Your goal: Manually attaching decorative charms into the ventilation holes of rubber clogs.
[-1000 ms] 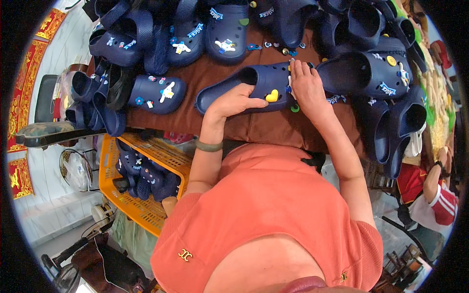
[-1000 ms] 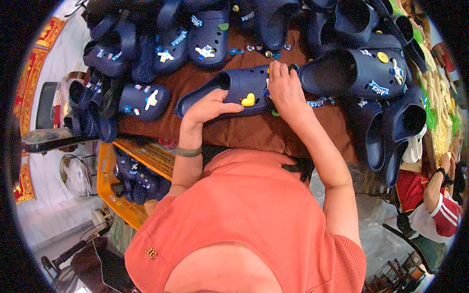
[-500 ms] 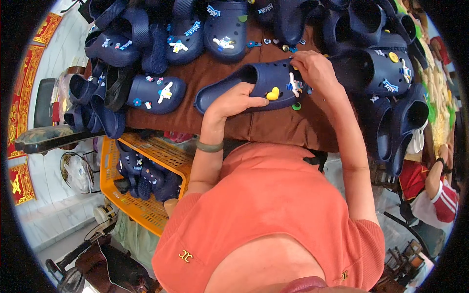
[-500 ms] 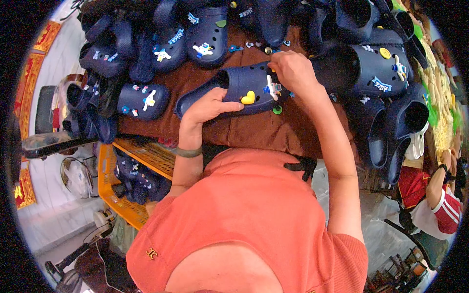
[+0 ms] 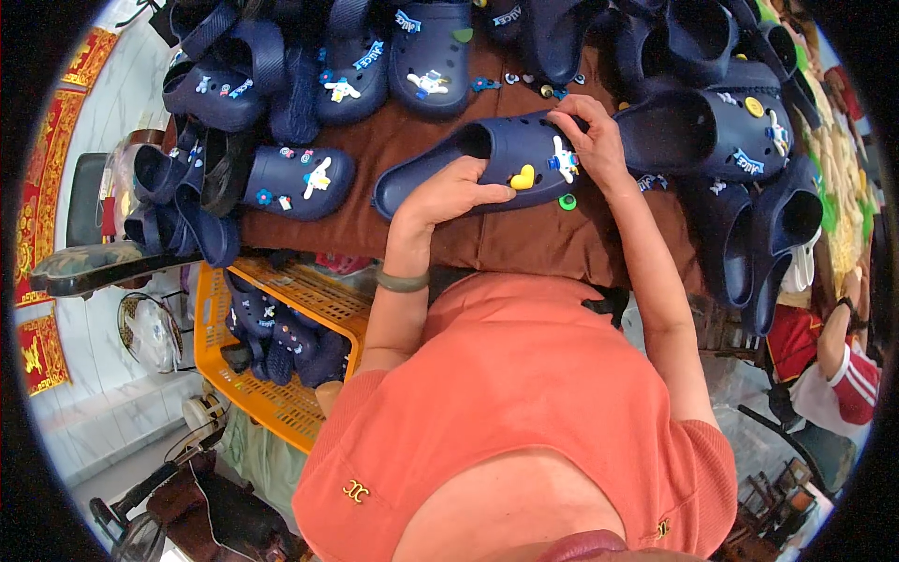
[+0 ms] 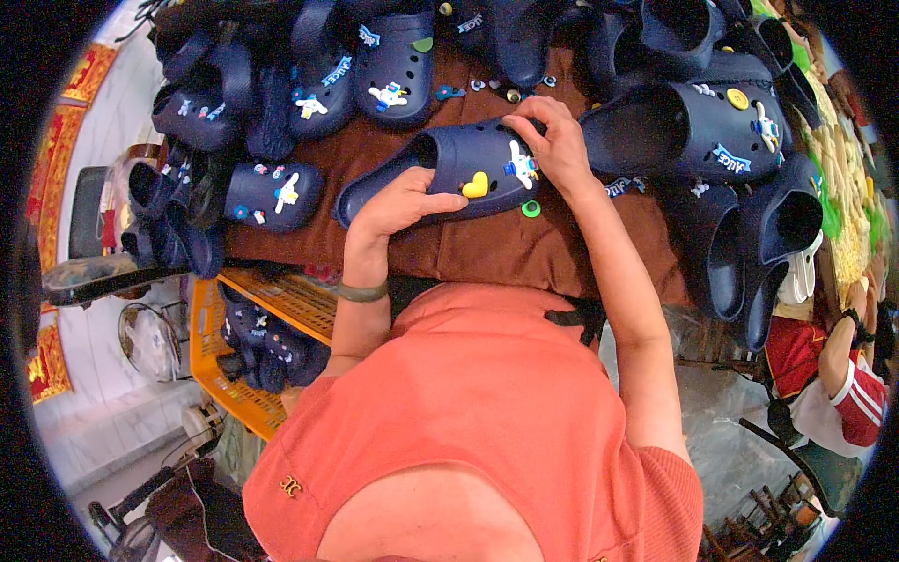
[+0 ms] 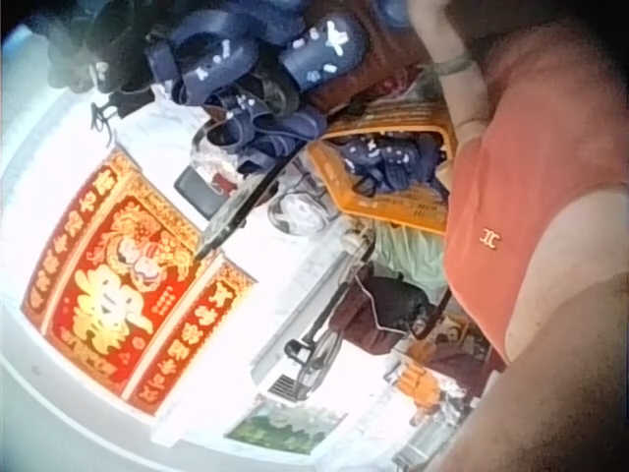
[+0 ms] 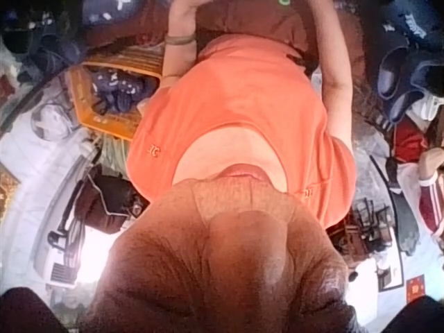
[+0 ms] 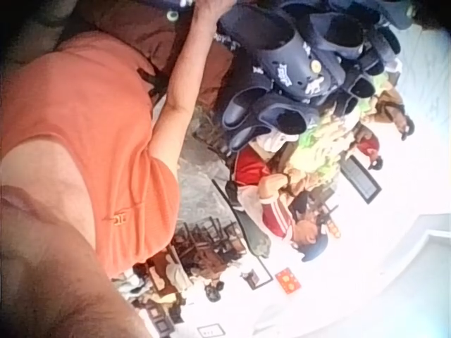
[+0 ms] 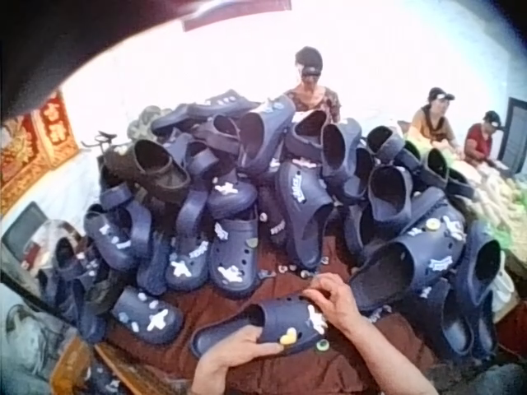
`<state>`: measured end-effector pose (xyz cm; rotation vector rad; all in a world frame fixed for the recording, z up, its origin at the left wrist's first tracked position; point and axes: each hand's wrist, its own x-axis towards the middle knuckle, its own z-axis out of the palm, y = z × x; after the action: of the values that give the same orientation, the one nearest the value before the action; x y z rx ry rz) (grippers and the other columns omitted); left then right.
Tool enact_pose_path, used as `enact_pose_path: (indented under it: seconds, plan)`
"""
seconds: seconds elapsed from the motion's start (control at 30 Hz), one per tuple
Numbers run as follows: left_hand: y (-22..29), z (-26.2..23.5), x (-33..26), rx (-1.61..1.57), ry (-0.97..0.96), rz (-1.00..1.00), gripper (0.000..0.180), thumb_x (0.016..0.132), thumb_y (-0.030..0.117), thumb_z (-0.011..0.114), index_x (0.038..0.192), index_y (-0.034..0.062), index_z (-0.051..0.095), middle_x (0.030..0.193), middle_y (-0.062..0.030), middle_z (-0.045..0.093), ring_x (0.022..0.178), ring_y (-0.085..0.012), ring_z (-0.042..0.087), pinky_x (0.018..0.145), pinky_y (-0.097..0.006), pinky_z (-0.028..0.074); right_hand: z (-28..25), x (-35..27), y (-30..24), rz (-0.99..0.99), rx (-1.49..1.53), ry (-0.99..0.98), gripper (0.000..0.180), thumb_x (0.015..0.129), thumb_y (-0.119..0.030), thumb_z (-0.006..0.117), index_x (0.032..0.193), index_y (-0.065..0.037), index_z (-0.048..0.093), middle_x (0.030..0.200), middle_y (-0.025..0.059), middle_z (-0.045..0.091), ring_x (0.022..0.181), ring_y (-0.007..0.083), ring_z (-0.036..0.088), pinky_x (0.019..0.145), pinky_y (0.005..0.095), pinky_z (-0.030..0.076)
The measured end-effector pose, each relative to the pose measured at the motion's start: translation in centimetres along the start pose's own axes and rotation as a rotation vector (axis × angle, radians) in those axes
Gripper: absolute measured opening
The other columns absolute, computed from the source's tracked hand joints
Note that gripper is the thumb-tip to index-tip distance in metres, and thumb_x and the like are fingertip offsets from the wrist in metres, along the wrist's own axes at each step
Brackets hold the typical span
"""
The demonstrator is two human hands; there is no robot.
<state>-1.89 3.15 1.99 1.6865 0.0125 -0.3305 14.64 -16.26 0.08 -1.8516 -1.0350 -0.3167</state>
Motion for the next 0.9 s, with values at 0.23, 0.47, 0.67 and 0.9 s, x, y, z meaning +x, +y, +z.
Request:
enact_pose_path:
  seconds: [0.23, 0.47, 0.67, 0.9]
  plan:
    - [0.5, 0.6, -0.5, -0.036, 0.051, 0.087, 0.036, 0.082, 0.017, 0.070, 0.112, -0.0035, 0.064, 0.102, -0.0044, 0.067, 0.091, -0.0115, 0.056, 0.082, -0.028, 0.046, -1.6, 1.8, -1.9, 0.612, 0.349, -0.304, 0.032, 0.090, -0.024, 0.067, 0.111, -0.001, 0.064, 0.101, 0.0020, 0.066, 0.099, 0.0115, 0.059, 0.087, 0.0258, 0.047]
    - [1.2, 0.7, -0.5, -0.084, 0.020, 0.086, 0.038, 0.083, 0.011, 0.067, 0.117, -0.0042, 0.061, 0.109, -0.0054, 0.066, 0.100, -0.0134, 0.057, 0.091, -0.028, 0.045, -1.9, 4.3, 0.4, 0.671, 0.330, -0.683, 0.031, 0.090, -0.021, 0.067, 0.116, -0.003, 0.062, 0.098, 0.0013, 0.065, 0.087, 0.0085, 0.060, 0.081, 0.0228, 0.048]
    - [1.1, 0.2, -0.5, -0.042, -0.033, 0.010, 0.044, 0.083, 0.010, 0.065, 0.123, -0.0053, 0.056, 0.117, -0.0063, 0.063, 0.104, -0.0141, 0.056, 0.095, -0.029, 0.044, -0.9, 3.2, 0.1, 0.599, 0.288, -0.574, 0.025, 0.090, -0.020, 0.066, 0.110, -0.006, 0.061, 0.093, -0.0003, 0.064, 0.085, 0.0084, 0.058, 0.079, 0.0228, 0.047]
    - [1.2, 0.6, -0.6, -0.036, 0.039, 0.042, 0.040, 0.085, 0.013, 0.067, 0.119, -0.0052, 0.060, 0.114, -0.0052, 0.064, 0.103, -0.0132, 0.057, 0.095, -0.029, 0.044, 0.1, 0.1, -1.8, 0.317, 0.007, -0.119, 0.028, 0.088, -0.022, 0.066, 0.104, 0.001, 0.064, 0.097, 0.0142, 0.067, 0.091, 0.0286, 0.064, 0.081, 0.0339, 0.049]
